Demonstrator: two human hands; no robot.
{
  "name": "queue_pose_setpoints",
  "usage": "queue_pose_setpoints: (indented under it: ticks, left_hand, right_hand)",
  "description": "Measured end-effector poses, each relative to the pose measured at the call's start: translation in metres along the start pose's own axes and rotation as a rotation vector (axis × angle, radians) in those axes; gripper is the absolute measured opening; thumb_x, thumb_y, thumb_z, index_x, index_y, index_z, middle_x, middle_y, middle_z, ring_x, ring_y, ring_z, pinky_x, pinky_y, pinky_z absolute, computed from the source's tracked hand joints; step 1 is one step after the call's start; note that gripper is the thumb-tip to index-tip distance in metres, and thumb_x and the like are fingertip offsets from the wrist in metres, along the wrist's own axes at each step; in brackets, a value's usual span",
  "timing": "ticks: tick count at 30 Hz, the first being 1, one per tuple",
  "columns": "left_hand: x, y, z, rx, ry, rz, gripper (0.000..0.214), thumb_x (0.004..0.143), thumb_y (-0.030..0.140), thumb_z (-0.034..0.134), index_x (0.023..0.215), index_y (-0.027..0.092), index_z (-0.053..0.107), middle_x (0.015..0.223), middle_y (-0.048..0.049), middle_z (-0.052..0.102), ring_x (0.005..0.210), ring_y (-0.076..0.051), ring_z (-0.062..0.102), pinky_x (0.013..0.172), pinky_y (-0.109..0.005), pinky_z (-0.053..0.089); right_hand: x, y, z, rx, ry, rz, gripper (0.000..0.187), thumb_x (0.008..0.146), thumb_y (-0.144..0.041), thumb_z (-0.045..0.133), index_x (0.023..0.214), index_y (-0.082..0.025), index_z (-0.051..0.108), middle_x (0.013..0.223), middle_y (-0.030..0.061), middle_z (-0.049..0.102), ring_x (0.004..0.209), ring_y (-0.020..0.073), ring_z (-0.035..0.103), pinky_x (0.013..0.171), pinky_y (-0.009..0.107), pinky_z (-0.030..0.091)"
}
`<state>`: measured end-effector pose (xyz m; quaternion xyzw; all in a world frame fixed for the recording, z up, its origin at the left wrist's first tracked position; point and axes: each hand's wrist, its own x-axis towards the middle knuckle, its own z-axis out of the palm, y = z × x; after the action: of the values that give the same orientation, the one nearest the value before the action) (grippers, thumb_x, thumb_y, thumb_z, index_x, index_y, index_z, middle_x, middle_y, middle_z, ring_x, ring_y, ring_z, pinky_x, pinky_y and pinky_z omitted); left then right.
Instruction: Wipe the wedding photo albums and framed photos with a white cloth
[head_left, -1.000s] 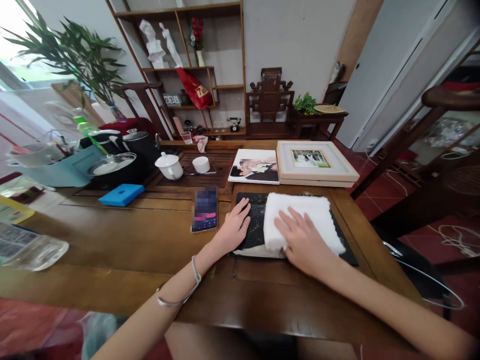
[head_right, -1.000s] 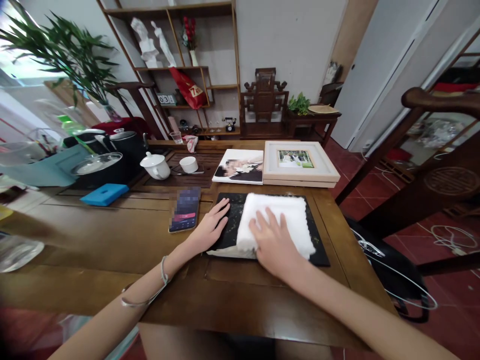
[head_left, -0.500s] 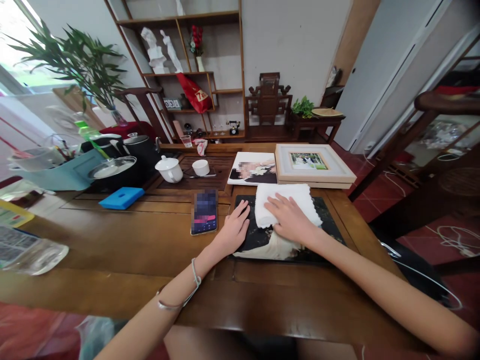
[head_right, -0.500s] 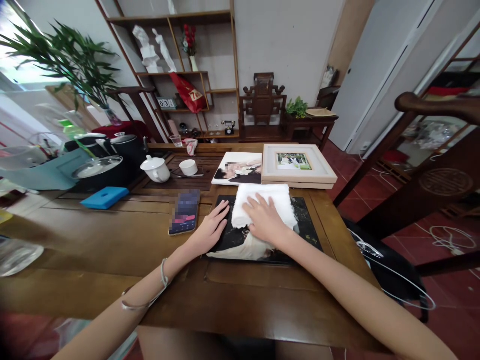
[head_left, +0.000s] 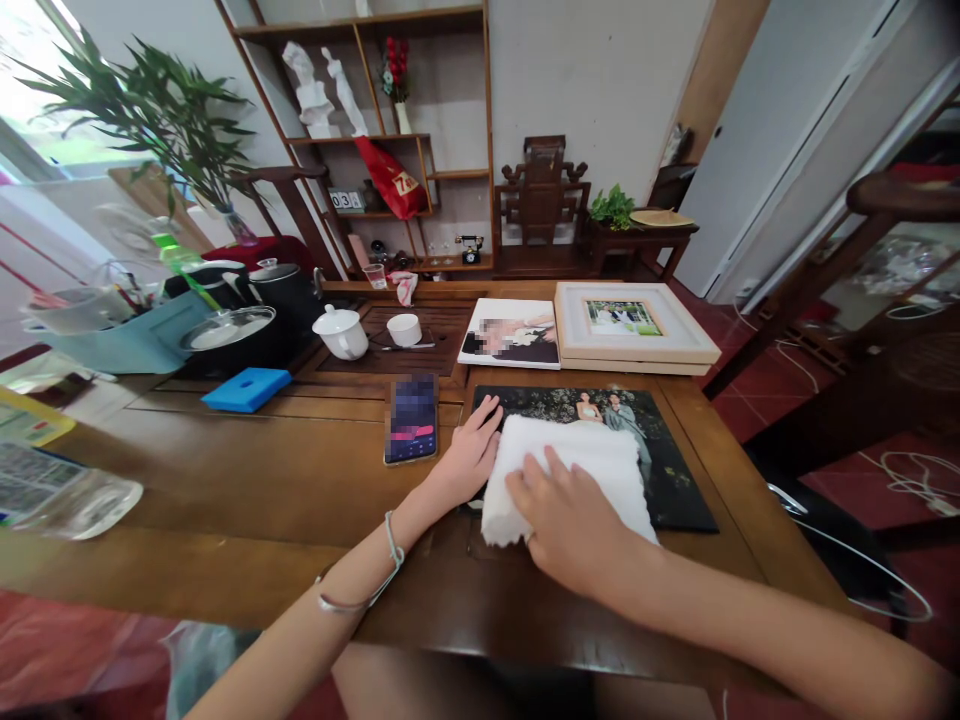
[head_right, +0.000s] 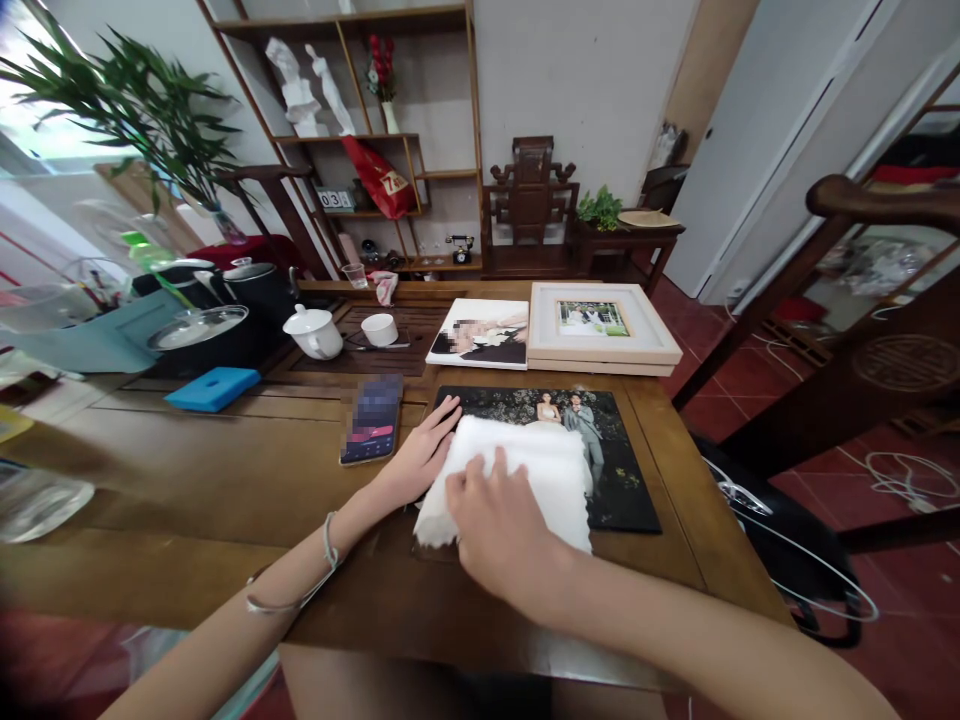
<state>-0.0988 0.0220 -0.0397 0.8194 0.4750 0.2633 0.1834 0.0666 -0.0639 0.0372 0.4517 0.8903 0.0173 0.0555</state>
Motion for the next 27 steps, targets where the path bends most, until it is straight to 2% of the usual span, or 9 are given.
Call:
queue_pose_setpoints:
  ticks: [2, 5, 9, 12, 14, 18, 20, 23, 27]
  left_hand:
    - [0.0, 0.0, 0.0, 0.005, 0.003, 0.004, 0.046, 0.098, 0.022, 0.032, 0.139, 0.009, 0.046, 0.155, -0.0179, 0.034, 0.146, -0.028, 0.027, 0.117, -0.052, 0.028]
    - [0.0, -0.002, 0.001, -0.005, 0.013, 0.016, 0.045, 0.098, 0.021, 0.031, 0.14, 0.011, 0.045, 0.155, -0.0164, 0.035, 0.146, -0.026, 0.026, 0.117, -0.051, 0.028]
    - [0.0, -0.005, 0.001, -0.034, 0.007, 0.039, 0.045, 0.099, 0.022, 0.031, 0.141, 0.012, 0.045, 0.155, -0.0159, 0.034, 0.147, -0.026, 0.023, 0.117, -0.05, 0.028]
    - [0.0, -0.006, 0.001, -0.038, 0.007, 0.051, 0.044, 0.1, 0.025, 0.032, 0.14, 0.013, 0.045, 0.155, -0.0155, 0.034, 0.147, -0.026, 0.023, 0.117, -0.05, 0.028]
    - [0.0, -0.006, 0.0, -0.036, 0.006, 0.052, 0.044, 0.1, 0.024, 0.032, 0.14, 0.013, 0.045, 0.155, -0.016, 0.034, 0.147, -0.026, 0.023, 0.117, -0.05, 0.029]
    - [-0.001, -0.004, 0.0, -0.021, 0.032, 0.051, 0.044, 0.098, 0.022, 0.034, 0.138, 0.011, 0.047, 0.152, -0.0177, 0.039, 0.145, -0.028, 0.029, 0.115, -0.051, 0.032]
    - [-0.001, -0.003, 0.001, -0.021, 0.042, 0.065, 0.044, 0.096, 0.021, 0.038, 0.138, 0.012, 0.048, 0.149, -0.0177, 0.043, 0.143, -0.029, 0.033, 0.115, -0.05, 0.033]
    - [-0.001, 0.0, 0.0, -0.021, 0.038, 0.106, 0.043, 0.093, 0.017, 0.041, 0.135, 0.012, 0.051, 0.148, -0.0174, 0.045, 0.142, -0.029, 0.035, 0.115, -0.048, 0.034]
    - [-0.001, 0.004, -0.001, 0.023, 0.041, 0.069, 0.032, 0.094, 0.02, 0.044, 0.121, 0.013, 0.06, 0.132, -0.0182, 0.058, 0.128, -0.031, 0.052, 0.106, -0.05, 0.044]
  right_hand:
    - [0.009, 0.004, 0.003, -0.072, 0.044, 0.062, 0.043, 0.081, -0.013, 0.053, 0.124, -0.008, 0.058, 0.132, 0.0266, 0.057, 0.124, 0.0448, 0.049, 0.085, 0.054, 0.053]
    - [0.004, -0.012, 0.017, -0.192, 0.107, 0.061, 0.045, 0.084, -0.01, 0.05, 0.128, -0.004, 0.056, 0.136, 0.0309, 0.051, 0.125, 0.0468, 0.048, 0.09, 0.059, 0.049]
    - [-0.025, -0.046, 0.03, -0.157, 0.173, -0.05, 0.04, 0.087, -0.015, 0.047, 0.124, -0.005, 0.061, 0.133, 0.0305, 0.055, 0.122, 0.0479, 0.051, 0.089, 0.061, 0.05]
    - [-0.036, -0.048, 0.021, -0.032, 0.107, -0.168, 0.046, 0.083, -0.023, 0.055, 0.125, -0.004, 0.06, 0.132, 0.0312, 0.055, 0.123, 0.0495, 0.049, 0.088, 0.06, 0.05]
    - [-0.031, -0.035, 0.01, 0.05, 0.044, -0.171, 0.053, 0.079, -0.024, 0.06, 0.127, -0.003, 0.057, 0.135, 0.0302, 0.053, 0.126, 0.0486, 0.046, 0.09, 0.056, 0.05]
    - [0.0, 0.01, -0.006, 0.103, -0.013, -0.003, 0.04, 0.077, -0.013, 0.052, 0.116, -0.01, 0.062, 0.121, 0.0217, 0.063, 0.119, 0.0406, 0.053, 0.08, 0.047, 0.053]
    - [0.018, 0.034, -0.006, 0.113, 0.022, 0.047, 0.038, 0.076, -0.011, 0.049, 0.111, -0.012, 0.063, 0.115, 0.0185, 0.065, 0.115, 0.0373, 0.054, 0.078, 0.044, 0.052]
    - [0.043, 0.059, 0.0, 0.19, 0.121, 0.055, 0.04, 0.076, -0.011, 0.048, 0.113, -0.014, 0.062, 0.117, 0.0148, 0.066, 0.116, 0.0329, 0.054, 0.085, 0.042, 0.048]
    - [0.076, 0.065, 0.006, 0.247, 0.198, 0.052, 0.044, 0.079, -0.013, 0.045, 0.12, -0.014, 0.059, 0.124, 0.0141, 0.064, 0.12, 0.0298, 0.051, 0.093, 0.042, 0.042]
